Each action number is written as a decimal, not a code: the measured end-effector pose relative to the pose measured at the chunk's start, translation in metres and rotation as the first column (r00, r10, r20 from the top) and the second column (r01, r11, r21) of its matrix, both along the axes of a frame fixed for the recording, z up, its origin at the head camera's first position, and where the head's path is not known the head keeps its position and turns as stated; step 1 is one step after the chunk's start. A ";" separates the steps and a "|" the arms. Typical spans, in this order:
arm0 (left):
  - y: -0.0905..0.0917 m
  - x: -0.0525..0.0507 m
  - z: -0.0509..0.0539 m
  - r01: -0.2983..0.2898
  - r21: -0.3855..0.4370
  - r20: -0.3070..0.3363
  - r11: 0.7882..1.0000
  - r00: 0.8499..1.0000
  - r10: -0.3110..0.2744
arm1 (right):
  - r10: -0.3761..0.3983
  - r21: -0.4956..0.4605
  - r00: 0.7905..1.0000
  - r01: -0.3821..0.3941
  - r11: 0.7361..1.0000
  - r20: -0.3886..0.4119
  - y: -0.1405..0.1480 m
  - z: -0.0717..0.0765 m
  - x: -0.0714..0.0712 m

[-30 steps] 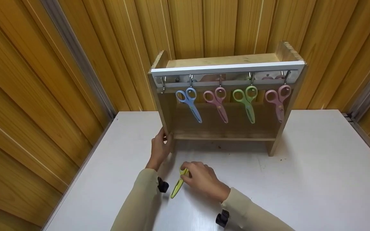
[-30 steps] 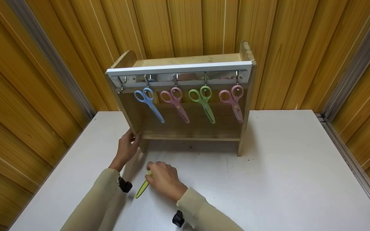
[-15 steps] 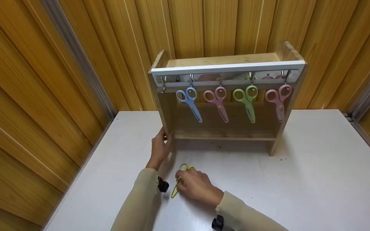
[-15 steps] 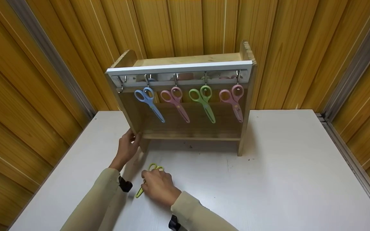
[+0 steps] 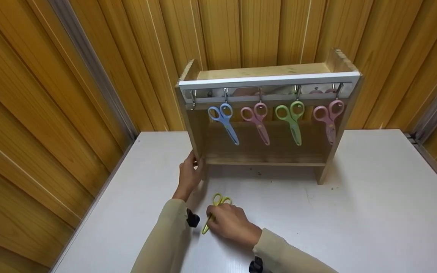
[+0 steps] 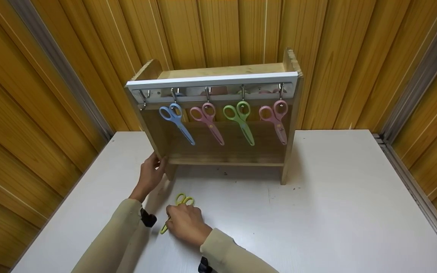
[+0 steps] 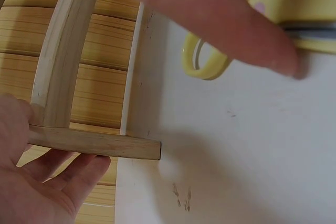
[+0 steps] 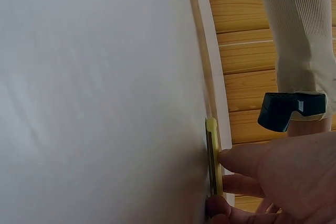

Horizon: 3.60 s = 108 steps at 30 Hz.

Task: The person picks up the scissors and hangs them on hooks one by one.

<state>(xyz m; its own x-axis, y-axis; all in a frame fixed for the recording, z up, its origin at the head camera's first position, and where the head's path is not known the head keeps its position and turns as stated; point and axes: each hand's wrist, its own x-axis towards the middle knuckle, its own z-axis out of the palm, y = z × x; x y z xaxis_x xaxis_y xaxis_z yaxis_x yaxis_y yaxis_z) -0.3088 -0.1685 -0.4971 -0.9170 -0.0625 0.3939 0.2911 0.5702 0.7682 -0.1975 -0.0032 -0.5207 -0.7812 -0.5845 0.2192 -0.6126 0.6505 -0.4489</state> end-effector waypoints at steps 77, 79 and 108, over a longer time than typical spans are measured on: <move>0.001 0.000 0.000 0.004 0.003 0.041 1.000 0.999 -0.004 | -0.136 0.058 0.989 0.140 0.988 -0.061 0.087 0.002 0.009; 0.001 0.000 0.001 0.000 0.005 0.048 1.000 0.999 0.000 | -0.133 0.052 0.990 0.136 0.989 -0.055 0.087 0.002 0.008; 0.003 0.001 0.002 -0.010 0.011 0.065 1.000 0.998 0.009 | -0.104 0.042 0.987 0.110 0.993 -0.119 0.093 0.025 0.001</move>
